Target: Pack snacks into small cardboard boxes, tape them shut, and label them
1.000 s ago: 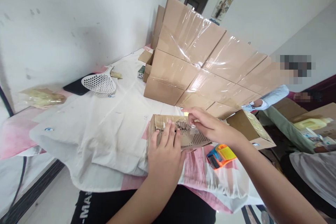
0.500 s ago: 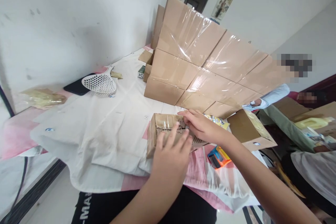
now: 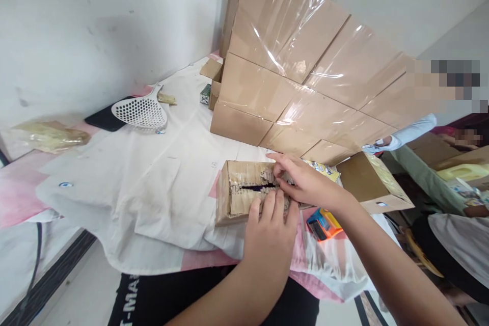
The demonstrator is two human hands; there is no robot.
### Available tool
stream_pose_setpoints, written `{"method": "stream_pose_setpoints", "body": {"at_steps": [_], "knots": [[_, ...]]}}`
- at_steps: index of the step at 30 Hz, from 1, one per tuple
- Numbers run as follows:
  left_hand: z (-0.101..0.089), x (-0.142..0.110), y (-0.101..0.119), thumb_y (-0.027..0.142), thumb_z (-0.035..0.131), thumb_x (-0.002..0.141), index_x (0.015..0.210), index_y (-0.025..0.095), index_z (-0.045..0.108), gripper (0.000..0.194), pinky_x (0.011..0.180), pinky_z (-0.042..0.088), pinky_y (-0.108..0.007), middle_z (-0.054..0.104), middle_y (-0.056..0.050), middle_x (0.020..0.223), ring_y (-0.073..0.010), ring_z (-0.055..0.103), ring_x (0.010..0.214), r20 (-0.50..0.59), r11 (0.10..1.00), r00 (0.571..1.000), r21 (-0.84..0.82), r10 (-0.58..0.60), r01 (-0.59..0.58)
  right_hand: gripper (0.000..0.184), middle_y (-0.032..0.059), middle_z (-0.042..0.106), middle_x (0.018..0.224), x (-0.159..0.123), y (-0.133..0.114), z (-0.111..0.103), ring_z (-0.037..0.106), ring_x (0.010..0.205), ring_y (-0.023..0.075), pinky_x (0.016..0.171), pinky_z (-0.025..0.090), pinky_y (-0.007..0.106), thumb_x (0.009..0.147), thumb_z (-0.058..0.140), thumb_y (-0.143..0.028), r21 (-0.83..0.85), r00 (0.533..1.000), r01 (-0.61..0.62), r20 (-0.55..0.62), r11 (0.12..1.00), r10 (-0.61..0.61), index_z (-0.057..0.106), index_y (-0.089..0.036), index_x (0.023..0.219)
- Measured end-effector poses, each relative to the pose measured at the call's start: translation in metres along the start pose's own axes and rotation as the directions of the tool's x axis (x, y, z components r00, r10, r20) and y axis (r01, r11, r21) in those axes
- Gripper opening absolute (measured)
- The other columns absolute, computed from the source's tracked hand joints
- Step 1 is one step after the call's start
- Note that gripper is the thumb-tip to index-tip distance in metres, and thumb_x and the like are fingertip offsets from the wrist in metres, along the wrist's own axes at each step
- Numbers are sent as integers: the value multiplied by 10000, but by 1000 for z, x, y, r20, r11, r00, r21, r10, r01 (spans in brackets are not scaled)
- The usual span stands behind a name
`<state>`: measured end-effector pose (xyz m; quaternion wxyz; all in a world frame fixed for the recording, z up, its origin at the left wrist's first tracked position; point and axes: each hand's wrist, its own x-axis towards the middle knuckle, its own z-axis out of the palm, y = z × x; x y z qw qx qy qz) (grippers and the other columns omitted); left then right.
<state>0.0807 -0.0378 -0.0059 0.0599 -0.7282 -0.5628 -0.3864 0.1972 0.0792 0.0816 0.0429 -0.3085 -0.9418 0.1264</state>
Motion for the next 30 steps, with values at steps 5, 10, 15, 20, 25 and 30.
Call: {"method": "stream_pose_setpoints", "body": {"at_steps": [5,10,15,20,25,30], "knots": [[-2,-3,2,292,548,961,1206,241,667,277,963,398,-441,720,-57,1236,-227,611,1152,15,1000,1000,-9,3,-3,522,118,567,1218,-4,2,-2,541,1155,273,979,467,453,945,492,-139,-32,997,-72,-38,997,70,373,-244,1442],[-4,-3,0,313,530,965,1205,249,652,276,959,390,-453,697,-54,1283,-228,598,1174,27,1000,1000,-14,10,-10,501,129,522,1293,-8,9,4,528,1187,277,986,466,430,941,562,-215,-28,985,-136,-111,990,132,399,-234,1414],[-5,-2,-3,338,546,955,1223,253,634,295,993,368,-454,687,-44,1290,-236,582,1182,70,1000,997,-24,14,-12,566,150,585,1277,-17,7,6,528,1160,353,962,413,498,927,622,-398,-358,930,-319,-298,878,216,419,-217,1423],[-12,-6,-9,296,552,953,1218,229,629,283,1023,312,-480,650,-60,1353,-244,553,1223,20,992,998,-110,61,-58,507,144,627,1246,-59,22,-10,570,1131,357,934,389,503,931,578,-445,-390,745,-593,-598,705,296,495,-211,1374],[-26,-14,-13,187,569,942,1035,232,655,135,976,350,-404,729,11,1068,-165,598,1032,-95,805,902,-419,421,-420,345,131,692,1130,-132,61,-23,619,1075,360,869,419,498,899,555,-461,-250,574,-761,-689,598,443,668,-221,1120],[-5,-23,-8,197,525,958,951,225,644,123,766,399,-322,690,0,847,-144,595,816,42,687,796,-534,603,-492,269,74,749,918,-169,90,-19,691,878,260,799,503,387,866,543,-390,-100,603,-755,-495,648,626,707,-209,977]]}}
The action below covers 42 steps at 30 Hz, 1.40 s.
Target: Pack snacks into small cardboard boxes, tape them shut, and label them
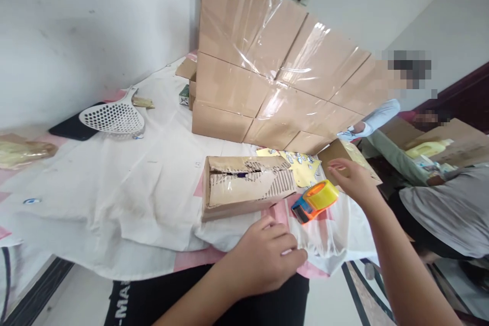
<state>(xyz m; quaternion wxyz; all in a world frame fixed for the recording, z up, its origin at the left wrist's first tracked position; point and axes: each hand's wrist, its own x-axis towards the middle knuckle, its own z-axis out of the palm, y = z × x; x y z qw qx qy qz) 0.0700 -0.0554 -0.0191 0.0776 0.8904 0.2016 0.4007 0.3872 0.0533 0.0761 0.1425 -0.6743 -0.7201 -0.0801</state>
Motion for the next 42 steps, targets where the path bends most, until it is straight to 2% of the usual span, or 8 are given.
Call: {"method": "stream_pose_setpoints", "body": {"at_steps": [3,7,11,15,18,26,35,42], "knots": [[15,1,-13,238,511,970,1003,221,662,155,807,454,-323,700,-28,939,-170,635,906,133,987,980,-32,-150,155,249,78,755,981,5,-9,10,694,914,240,819,503,347,907,508,-318,-74,966,8,260,997,11,708,-196,992],[10,-4,-31,238,499,955,1149,227,663,254,862,510,-354,687,-62,1199,-230,662,1059,330,894,838,46,-435,446,258,65,738,1121,20,-38,32,674,1022,216,863,485,298,944,516,-251,-116,906,57,423,992,-2,699,-209,1121],[-13,-14,-41,329,468,980,1275,261,617,337,904,514,-422,683,-51,1266,-284,655,1122,360,811,732,154,-578,564,300,80,701,1191,42,-54,64,662,1032,194,892,513,309,950,588,-222,-139,833,20,550,990,61,646,-202,1244],[-24,-21,-49,340,438,999,1264,283,625,329,961,491,-405,675,-26,1290,-253,636,1162,387,827,745,97,-543,553,327,100,633,1254,61,-62,93,645,1069,224,919,554,439,976,623,-351,-222,745,-43,642,974,180,615,-168,1247],[-24,-27,-54,339,446,997,1256,285,633,324,995,467,-394,679,-23,1279,-241,620,1182,397,845,767,45,-504,532,313,96,634,1241,72,-65,106,648,1064,224,910,565,437,974,631,-343,-267,697,-49,681,963,224,622,-160,1228],[-28,-38,-58,305,511,945,1266,252,649,353,1029,433,-403,668,-55,1294,-266,583,1227,502,775,671,0,-546,632,379,111,571,1360,85,-59,114,608,1165,256,967,540,476,977,625,-330,-276,766,25,623,961,159,574,-187,1325],[-26,-40,-56,293,546,929,1264,237,650,356,1062,419,-426,648,-66,1313,-271,556,1253,486,784,683,9,-545,620,331,103,608,1293,77,-58,133,628,1116,241,936,553,457,980,620,-342,-294,824,-25,535,956,186,607,-169,1261],[-22,-37,-55,319,531,944,1285,227,630,366,1057,414,-444,626,-76,1313,-286,538,1261,487,798,685,41,-541,601,327,98,624,1255,76,-47,143,640,1086,233,916,561,445,979,622,-348,-240,829,-94,518,966,209,611,-161,1247]]}}
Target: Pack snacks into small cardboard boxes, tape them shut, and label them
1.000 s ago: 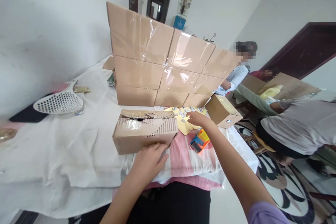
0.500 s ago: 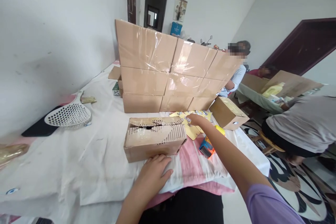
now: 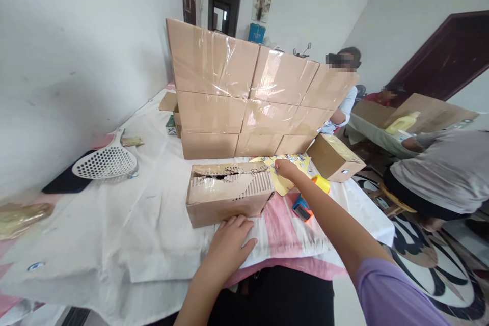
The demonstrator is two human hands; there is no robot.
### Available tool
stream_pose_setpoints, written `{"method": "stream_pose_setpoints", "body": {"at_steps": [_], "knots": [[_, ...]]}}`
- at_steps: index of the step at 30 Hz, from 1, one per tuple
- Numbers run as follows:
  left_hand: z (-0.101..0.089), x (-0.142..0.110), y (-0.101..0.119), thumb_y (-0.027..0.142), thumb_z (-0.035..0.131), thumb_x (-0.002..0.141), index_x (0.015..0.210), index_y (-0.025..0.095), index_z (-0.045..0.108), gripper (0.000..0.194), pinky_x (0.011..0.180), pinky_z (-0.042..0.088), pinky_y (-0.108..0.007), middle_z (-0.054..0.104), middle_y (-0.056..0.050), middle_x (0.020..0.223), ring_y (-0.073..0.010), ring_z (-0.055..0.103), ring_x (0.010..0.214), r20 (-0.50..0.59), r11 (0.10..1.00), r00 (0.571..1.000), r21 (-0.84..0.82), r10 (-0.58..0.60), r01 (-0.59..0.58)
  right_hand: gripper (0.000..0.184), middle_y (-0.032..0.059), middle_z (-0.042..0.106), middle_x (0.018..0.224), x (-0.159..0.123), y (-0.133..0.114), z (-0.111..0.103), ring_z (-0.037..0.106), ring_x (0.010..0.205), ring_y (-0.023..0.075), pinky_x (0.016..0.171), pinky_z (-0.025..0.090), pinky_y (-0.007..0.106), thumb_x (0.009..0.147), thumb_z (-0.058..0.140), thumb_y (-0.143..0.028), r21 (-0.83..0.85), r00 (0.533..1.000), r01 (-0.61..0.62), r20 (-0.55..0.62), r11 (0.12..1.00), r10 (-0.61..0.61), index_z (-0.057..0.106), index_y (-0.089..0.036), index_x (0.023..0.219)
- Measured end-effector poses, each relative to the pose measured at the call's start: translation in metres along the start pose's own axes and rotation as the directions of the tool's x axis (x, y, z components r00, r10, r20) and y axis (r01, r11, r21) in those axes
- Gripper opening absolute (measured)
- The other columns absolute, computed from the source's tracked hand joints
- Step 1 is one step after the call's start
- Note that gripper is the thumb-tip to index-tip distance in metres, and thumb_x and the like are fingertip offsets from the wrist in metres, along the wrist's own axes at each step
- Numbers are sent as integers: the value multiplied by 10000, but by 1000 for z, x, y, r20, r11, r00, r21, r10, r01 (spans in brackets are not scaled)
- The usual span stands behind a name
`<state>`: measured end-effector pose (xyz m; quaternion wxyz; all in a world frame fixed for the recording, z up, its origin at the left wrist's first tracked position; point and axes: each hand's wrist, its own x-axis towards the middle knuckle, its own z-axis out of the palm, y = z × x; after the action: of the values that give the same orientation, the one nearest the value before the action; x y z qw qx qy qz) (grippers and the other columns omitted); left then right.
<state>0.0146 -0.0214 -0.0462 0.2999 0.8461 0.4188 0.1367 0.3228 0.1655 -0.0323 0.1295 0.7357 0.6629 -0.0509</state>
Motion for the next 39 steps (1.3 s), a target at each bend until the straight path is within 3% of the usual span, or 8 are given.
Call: {"method": "stream_pose_setpoints", "body": {"at_steps": [7,13,18,23,26,29,33,39], "knots": [[2,2,0,329,541,940,1246,244,639,333,1043,405,-442,624,-60,1279,-280,534,1246,-7,1000,1000,6,-4,4,356,104,613,1276,6,-1,6,641,1080,232,905,567,440,984,613,-351,79,993,-105,-35,991,108,587,-167,1288],[3,4,-2,339,551,937,1243,249,641,332,1034,401,-436,610,-66,1304,-279,527,1246,-7,1000,1000,-1,-5,5,326,99,627,1249,10,-2,4,647,1062,223,896,570,428,981,620,-350,108,984,-176,16,979,175,610,-161,1246],[6,5,-6,338,548,942,1245,254,635,327,1020,407,-435,616,-58,1282,-273,530,1236,-30,1000,999,-7,15,-15,316,100,629,1242,8,-1,-4,646,1061,221,899,567,421,983,616,-353,165,979,-201,37,966,198,615,-163,1235],[6,6,-8,328,554,940,1234,253,638,315,1019,408,-430,617,-59,1282,-272,527,1246,-31,1000,999,-11,23,-23,286,84,664,1129,2,0,-20,671,931,182,805,591,361,988,611,-351,301,966,-253,139,920,220,631,-142,1182],[6,6,-7,333,555,941,1230,255,644,313,1015,417,-422,622,-58,1273,-270,537,1236,-29,1000,999,-4,22,-22,272,71,673,1083,-5,-3,-30,673,897,173,785,590,354,986,614,-355,407,972,-231,131,884,193,638,-137,1149],[4,5,-7,329,540,951,1229,259,647,306,1002,429,-398,645,-51,1256,-256,558,1217,-59,999,998,-4,39,-39,218,57,687,1029,-17,-7,-36,666,906,175,820,569,364,962,644,-343,529,990,-123,10,840,138,669,-137,1029],[-2,3,-8,311,472,984,1198,270,661,288,904,471,-349,711,-32,1174,-233,649,1088,-115,1000,993,-18,16,-19,180,62,724,848,-40,-18,-33,659,788,174,751,528,301,867,681,-309,734,980,80,-183,674,83,684,-132,831],[1,11,-4,322,429,1015,1117,279,701,293,812,513,-310,772,0,1063,-206,720,957,-165,999,986,-26,35,-39,365,79,745,807,-79,-49,-5,615,645,151,590,472,266,763,659,-519,931,939,298,-325,210,108,634,-167,857]]}}
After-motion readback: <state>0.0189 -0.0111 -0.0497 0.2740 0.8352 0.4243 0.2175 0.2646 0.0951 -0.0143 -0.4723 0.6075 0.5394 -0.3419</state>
